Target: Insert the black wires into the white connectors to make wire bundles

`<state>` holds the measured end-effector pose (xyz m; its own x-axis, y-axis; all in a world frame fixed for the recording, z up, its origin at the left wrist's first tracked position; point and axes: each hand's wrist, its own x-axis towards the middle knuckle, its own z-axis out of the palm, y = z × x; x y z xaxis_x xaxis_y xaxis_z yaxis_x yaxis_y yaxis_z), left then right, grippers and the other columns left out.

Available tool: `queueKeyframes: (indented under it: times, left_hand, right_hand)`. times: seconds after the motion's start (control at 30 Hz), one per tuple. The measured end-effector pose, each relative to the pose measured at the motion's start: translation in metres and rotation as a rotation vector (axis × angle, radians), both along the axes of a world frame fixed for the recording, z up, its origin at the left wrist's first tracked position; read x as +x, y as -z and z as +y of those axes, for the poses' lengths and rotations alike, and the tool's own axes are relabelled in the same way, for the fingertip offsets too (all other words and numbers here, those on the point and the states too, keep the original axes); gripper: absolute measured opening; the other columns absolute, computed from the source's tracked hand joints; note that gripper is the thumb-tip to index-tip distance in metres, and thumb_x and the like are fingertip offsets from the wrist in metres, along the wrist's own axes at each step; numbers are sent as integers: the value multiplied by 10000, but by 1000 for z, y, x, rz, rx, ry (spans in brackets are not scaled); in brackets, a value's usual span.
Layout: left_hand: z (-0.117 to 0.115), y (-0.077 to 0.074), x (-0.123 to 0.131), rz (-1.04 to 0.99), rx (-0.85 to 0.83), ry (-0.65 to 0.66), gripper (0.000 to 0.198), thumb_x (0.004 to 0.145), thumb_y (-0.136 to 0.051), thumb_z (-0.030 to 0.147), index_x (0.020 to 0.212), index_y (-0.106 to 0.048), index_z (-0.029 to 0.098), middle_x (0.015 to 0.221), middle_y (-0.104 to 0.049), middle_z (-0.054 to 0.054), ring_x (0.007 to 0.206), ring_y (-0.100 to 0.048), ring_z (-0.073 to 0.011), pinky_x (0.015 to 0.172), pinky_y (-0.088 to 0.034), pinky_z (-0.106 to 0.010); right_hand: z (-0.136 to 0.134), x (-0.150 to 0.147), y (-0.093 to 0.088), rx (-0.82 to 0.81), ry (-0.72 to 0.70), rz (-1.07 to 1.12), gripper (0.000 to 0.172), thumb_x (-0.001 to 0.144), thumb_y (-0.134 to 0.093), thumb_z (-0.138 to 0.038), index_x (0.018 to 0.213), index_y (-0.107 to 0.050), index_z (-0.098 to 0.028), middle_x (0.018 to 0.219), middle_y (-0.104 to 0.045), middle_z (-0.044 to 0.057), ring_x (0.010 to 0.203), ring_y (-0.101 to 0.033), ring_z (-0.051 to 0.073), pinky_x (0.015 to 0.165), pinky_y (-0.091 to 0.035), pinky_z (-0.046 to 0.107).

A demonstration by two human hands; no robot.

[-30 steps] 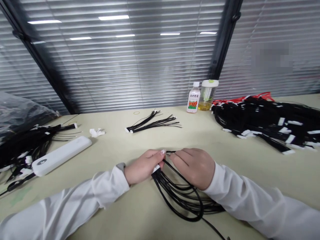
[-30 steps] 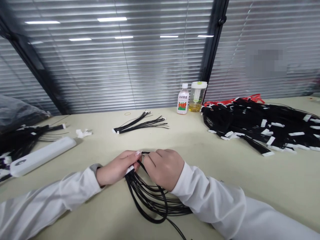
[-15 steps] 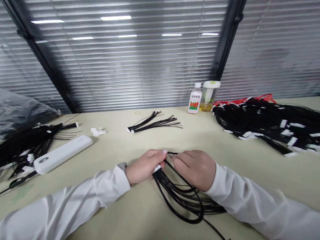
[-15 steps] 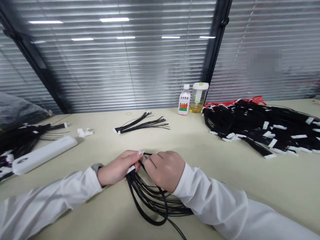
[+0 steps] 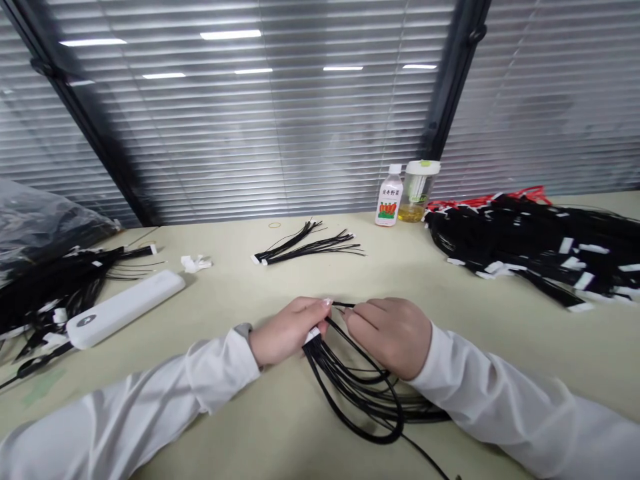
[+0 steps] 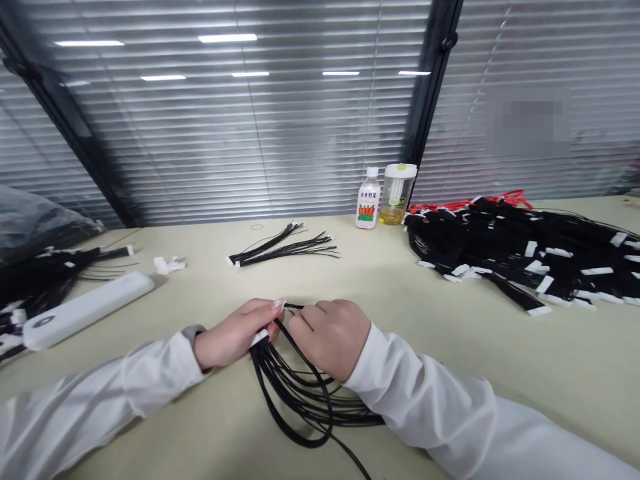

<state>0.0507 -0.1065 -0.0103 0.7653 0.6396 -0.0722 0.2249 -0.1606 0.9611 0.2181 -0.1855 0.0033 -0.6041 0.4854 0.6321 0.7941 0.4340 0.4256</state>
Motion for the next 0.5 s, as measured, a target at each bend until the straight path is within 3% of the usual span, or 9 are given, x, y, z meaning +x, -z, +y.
queueKeyframes:
  times: [0.5]
  left_hand:
    - [-1,-3,1,-2,-20,3,467,796,-365,525,567,-473,132,493,-399,21,474,-355,-68,481,-279,-205]
  right_hand:
    - [0,-1,2,-2,-35,3,257,846,-374,-129,698,-585,-141,556,-560,8,482,-472,121,447,-246,278]
